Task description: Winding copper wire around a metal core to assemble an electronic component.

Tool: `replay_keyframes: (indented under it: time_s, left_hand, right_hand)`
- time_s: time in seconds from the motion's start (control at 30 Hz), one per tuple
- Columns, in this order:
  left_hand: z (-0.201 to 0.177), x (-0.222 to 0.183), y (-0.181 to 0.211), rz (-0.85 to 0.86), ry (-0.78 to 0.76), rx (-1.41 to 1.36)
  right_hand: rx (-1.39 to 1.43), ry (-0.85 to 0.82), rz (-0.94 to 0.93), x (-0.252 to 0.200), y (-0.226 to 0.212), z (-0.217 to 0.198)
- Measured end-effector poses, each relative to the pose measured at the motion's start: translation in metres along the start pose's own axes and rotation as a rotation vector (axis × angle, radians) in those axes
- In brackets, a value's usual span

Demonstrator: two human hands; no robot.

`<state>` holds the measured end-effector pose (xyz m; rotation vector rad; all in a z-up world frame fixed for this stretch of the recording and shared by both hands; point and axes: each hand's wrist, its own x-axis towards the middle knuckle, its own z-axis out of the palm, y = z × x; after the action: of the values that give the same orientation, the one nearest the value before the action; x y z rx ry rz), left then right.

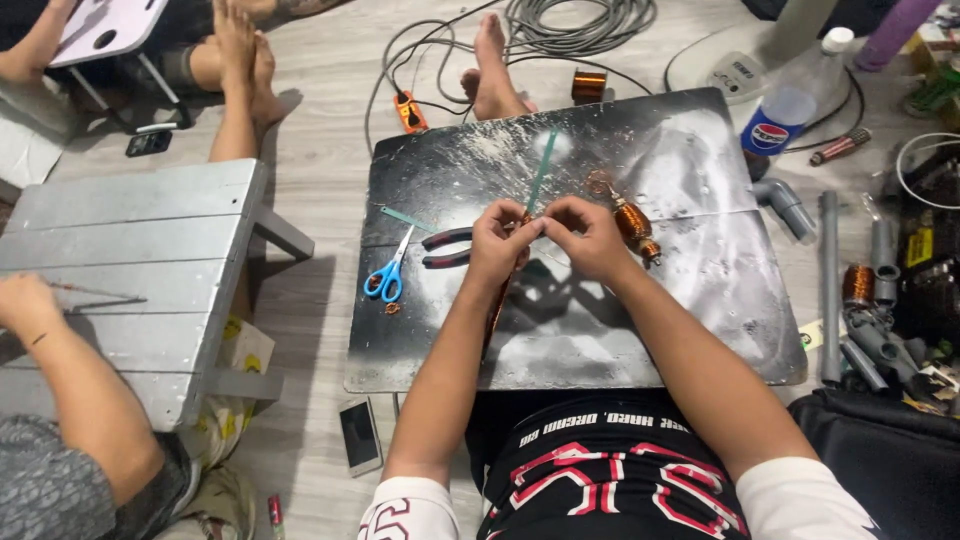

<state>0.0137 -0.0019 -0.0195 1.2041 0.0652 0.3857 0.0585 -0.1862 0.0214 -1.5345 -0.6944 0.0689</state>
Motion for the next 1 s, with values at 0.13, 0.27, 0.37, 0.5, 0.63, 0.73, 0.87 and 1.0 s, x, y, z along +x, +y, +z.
replay_keyframes:
  time_s: [0.13,0.27,0.37,0.5,0.63,0.73,0.87,1.0]
  left_hand:
    - [-0.005,0.0,-0.006,0.02,-0.011,-0.025]
    - [-0.01,0.0,-0.01,0.022,-0.015,-0.016]
    - [-0.008,-0.001,-0.008,0.021,-0.039,-0.014]
    - [-0.001,-0.002,0.004,0.039,-0.089,-0.013]
    - [-0.004,0.002,-0.003,0.079,-0.14,0.015]
    - [-0.005,0.003,-0.004,0.084,-0.127,0.036]
    - [-0.006,0.005,-0.002,0.095,-0.104,0.1]
    - [-0.009,0.005,-0.006,0.091,-0.074,0.133]
  right_hand:
    - [0.018,0.004,0.007,-0.001,0.0,0.001]
    - [0.01,-0.003,0.011,-0.002,-0.003,0.001]
    - [0.01,0.003,0.002,-0.003,-0.004,0.001]
    - [-0.034,0.038,-0.038,-0.002,0.001,0.0]
    - [-0.097,0.088,-0.092,0.002,0.009,0.0]
    - [-0.111,0.095,-0.124,0.001,0.008,-0.002]
    - [-0.159,0.114,-0.168,0.003,0.005,-0.003]
    - [-0.192,0.123,-0.191,0.001,-0.002,0.0]
